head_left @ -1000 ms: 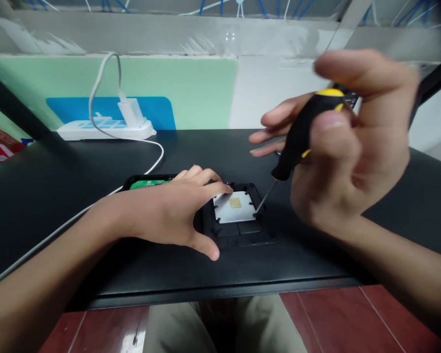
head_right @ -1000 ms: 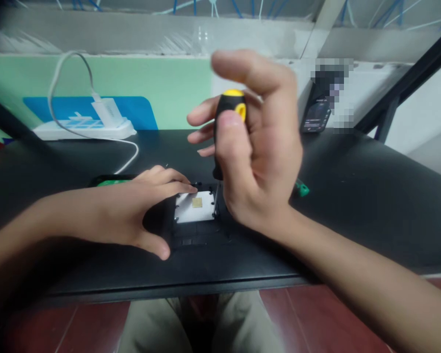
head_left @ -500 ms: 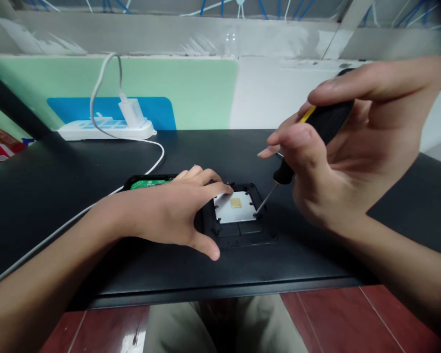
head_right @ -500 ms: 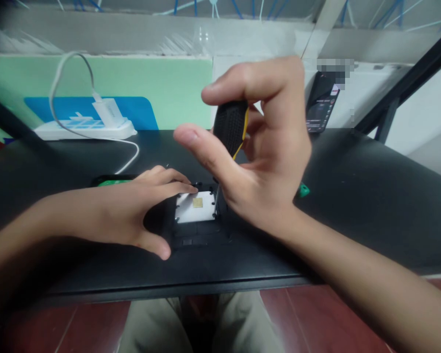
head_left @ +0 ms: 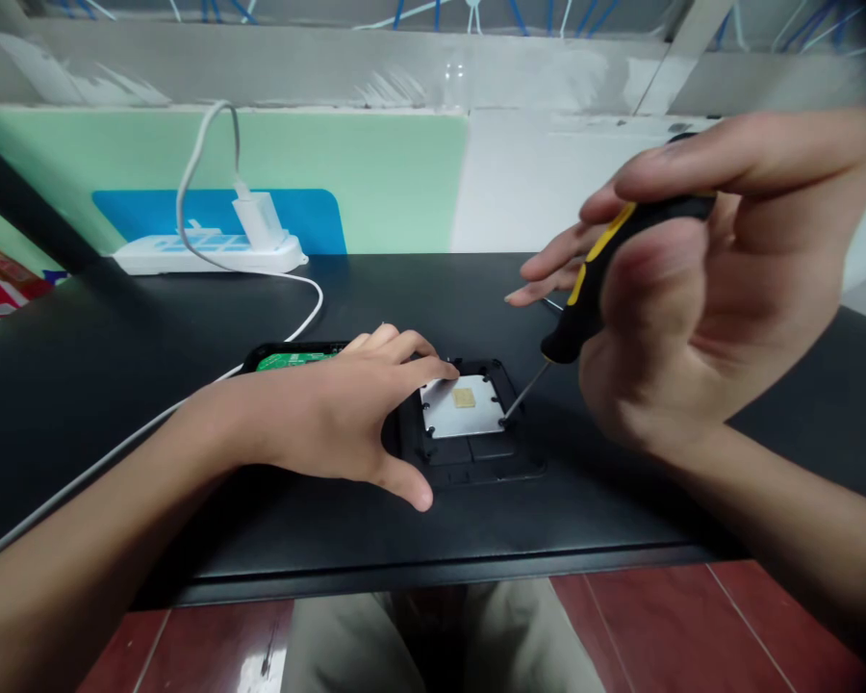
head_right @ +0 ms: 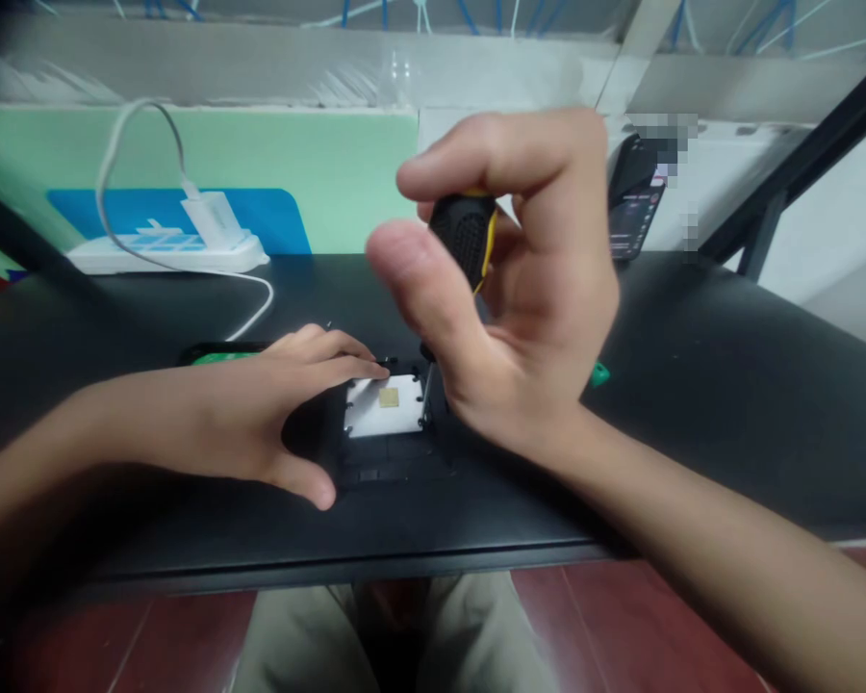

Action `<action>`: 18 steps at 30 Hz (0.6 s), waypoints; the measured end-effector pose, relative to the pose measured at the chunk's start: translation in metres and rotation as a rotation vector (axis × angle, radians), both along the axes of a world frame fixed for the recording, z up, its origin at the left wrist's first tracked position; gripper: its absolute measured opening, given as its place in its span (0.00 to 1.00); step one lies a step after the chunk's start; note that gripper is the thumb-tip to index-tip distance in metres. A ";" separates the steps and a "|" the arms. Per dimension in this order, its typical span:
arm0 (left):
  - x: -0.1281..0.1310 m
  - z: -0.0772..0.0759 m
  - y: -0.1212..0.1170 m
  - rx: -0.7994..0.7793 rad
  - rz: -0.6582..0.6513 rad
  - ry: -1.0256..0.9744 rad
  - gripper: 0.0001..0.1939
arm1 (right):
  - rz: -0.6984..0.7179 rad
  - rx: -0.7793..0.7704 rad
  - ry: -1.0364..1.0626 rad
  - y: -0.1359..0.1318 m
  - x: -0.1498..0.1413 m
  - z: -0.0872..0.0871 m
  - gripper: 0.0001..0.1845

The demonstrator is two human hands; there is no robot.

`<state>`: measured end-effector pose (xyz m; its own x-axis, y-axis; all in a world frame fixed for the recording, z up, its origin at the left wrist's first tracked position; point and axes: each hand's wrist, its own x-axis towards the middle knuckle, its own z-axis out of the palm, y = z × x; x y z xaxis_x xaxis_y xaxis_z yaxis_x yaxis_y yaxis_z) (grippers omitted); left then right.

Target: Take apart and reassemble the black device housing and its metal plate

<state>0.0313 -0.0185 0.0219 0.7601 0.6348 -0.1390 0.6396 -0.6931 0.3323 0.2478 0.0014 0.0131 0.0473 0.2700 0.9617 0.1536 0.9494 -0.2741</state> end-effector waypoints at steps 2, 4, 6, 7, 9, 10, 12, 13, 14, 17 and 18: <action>0.000 0.000 0.000 0.007 -0.010 -0.011 0.41 | -0.150 0.022 -0.130 -0.005 0.002 0.001 0.14; 0.000 0.000 0.000 0.007 -0.012 -0.007 0.41 | -0.181 0.007 -0.124 -0.010 0.002 0.002 0.13; 0.000 0.001 0.000 0.000 -0.009 0.005 0.41 | -0.176 -0.016 -0.108 -0.012 0.002 0.002 0.13; 0.000 0.001 0.000 -0.001 -0.008 0.008 0.41 | -0.185 -0.021 -0.109 -0.011 0.002 0.002 0.13; 0.000 0.001 0.000 -0.003 -0.004 0.015 0.42 | -0.204 0.064 -0.159 -0.009 0.002 0.002 0.16; 0.000 0.001 0.000 -0.003 0.001 0.017 0.42 | -0.215 0.088 -0.167 -0.007 0.002 0.001 0.15; 0.001 0.001 0.000 -0.003 0.011 0.016 0.42 | -0.174 0.042 -0.145 -0.003 -0.001 0.000 0.15; 0.001 0.001 0.000 -0.004 0.012 0.011 0.42 | -0.124 -0.025 -0.100 0.000 -0.002 -0.001 0.17; 0.001 0.001 0.000 -0.006 0.010 0.005 0.42 | -0.046 -0.041 -0.036 0.003 -0.004 -0.002 0.16; 0.001 0.001 0.000 -0.016 -0.002 -0.003 0.41 | 0.244 0.123 0.090 0.014 -0.010 -0.005 0.14; 0.001 0.001 0.000 -0.016 -0.008 -0.002 0.41 | 0.245 0.099 0.100 0.017 -0.011 -0.006 0.14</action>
<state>0.0318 -0.0180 0.0230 0.7657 0.6261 -0.1476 0.6331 -0.6930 0.3449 0.2365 0.0186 0.0066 0.0882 0.1899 0.9778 -0.1067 0.9778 -0.1803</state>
